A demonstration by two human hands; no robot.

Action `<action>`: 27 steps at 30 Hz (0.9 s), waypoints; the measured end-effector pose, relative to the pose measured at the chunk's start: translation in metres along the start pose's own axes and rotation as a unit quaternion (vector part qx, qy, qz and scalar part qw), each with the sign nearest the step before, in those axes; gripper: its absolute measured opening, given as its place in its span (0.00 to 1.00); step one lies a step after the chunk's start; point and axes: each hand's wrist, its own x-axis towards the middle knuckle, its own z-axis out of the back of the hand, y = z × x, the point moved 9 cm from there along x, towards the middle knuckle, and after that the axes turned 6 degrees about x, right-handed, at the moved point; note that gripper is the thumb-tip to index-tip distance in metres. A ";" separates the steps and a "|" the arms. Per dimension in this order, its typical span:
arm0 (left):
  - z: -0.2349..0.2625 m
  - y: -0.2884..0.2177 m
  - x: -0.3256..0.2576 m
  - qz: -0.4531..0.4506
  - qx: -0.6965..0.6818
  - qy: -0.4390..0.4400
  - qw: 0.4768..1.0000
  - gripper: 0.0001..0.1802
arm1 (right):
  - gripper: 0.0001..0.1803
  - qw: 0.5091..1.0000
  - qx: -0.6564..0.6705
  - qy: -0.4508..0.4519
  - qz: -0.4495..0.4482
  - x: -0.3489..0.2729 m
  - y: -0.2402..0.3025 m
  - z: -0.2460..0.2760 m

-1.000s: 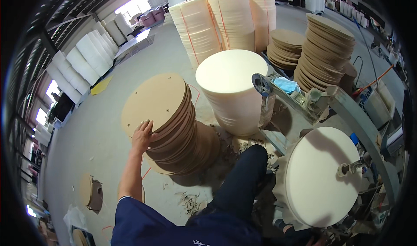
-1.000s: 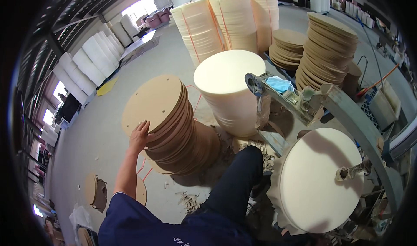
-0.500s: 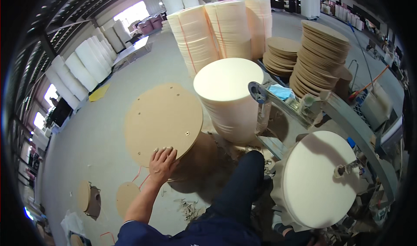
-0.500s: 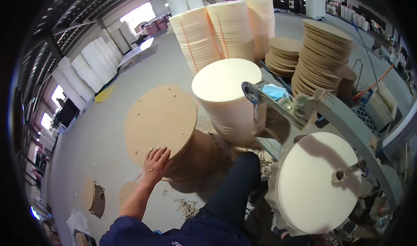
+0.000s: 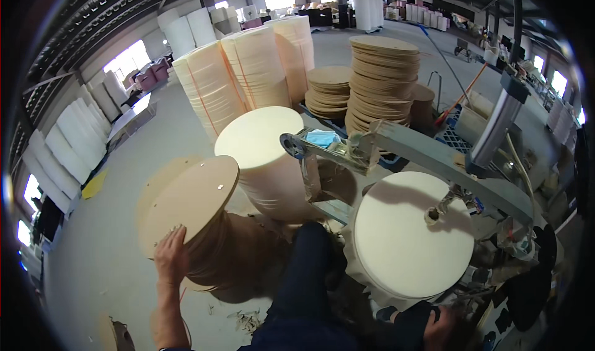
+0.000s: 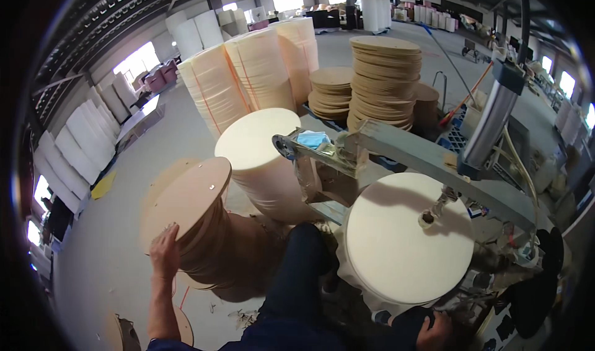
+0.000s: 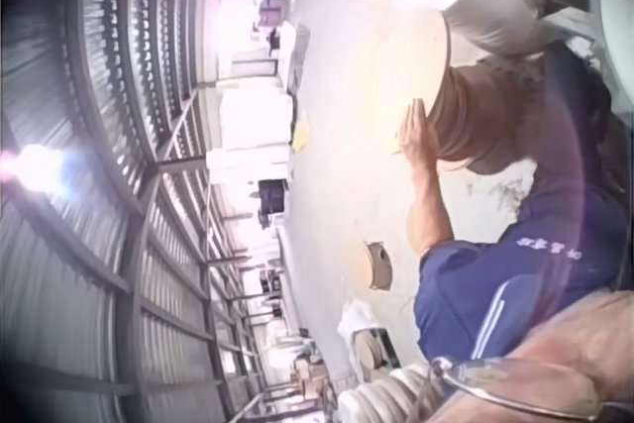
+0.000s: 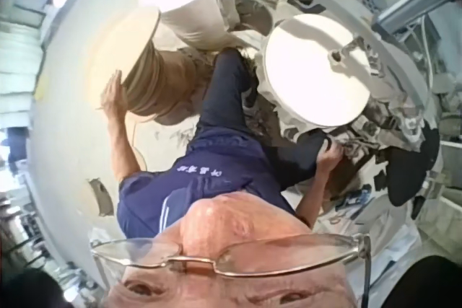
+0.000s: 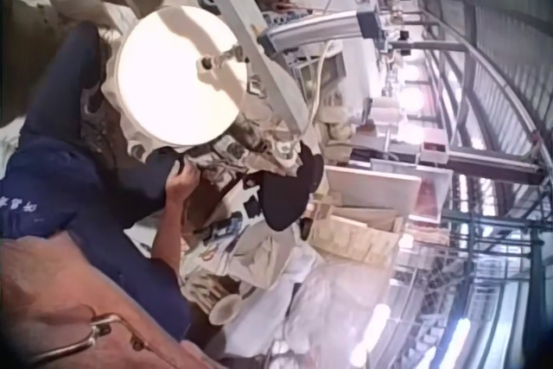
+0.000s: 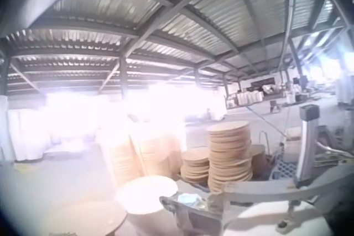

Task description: Upholster a circular furniture piece by stretching fabric and foam over a base and securing it with a pneumatic staple gun.

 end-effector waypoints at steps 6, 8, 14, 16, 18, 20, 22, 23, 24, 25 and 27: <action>0.087 0.004 0.002 0.096 -0.100 -0.159 0.977 0.14 | 0.15 0.992 0.083 -0.048 -0.077 -0.015 -0.037 -0.009; 0.102 0.017 -0.016 0.185 -0.146 -0.187 0.954 0.13 | 0.14 0.979 0.139 -0.128 -0.077 -0.022 -0.042 0.007; 0.085 0.039 -0.021 0.284 -0.568 -0.257 0.729 0.16 | 0.16 0.947 0.291 -0.106 0.089 0.044 0.136 0.040; 0.046 0.041 -0.023 0.286 -0.655 -0.188 0.674 0.17 | 0.19 0.922 0.379 -0.030 0.077 0.062 0.179 0.016; -0.020 0.040 -0.042 0.357 -0.740 -0.117 0.557 0.20 | 0.26 0.859 0.508 0.059 0.014 0.078 0.216 -0.030; -0.064 0.013 -0.051 0.374 -0.796 -0.045 0.473 0.20 | 0.27 0.723 0.674 0.135 -0.066 0.091 0.239 -0.086; -0.088 -0.014 -0.058 0.369 -0.802 -0.004 0.469 0.21 | 0.27 0.574 0.767 0.202 -0.202 0.097 0.262 -0.115; -0.107 -0.017 -0.065 0.361 -0.806 0.026 0.469 0.23 | 0.27 0.637 0.735 0.164 -0.165 0.105 0.260 -0.119; -0.125 -0.019 -0.073 0.392 -0.790 0.035 0.470 0.23 | 0.28 0.696 0.695 0.130 -0.124 0.109 0.259 -0.119; -0.140 -0.021 -0.080 0.422 -0.773 0.043 0.472 0.23 | 0.28 0.698 0.689 0.131 -0.145 0.100 0.252 -0.120; -0.163 -0.034 -0.083 0.439 -0.763 0.053 0.471 0.24 | 0.27 0.665 0.679 0.180 -0.252 0.088 0.241 -0.130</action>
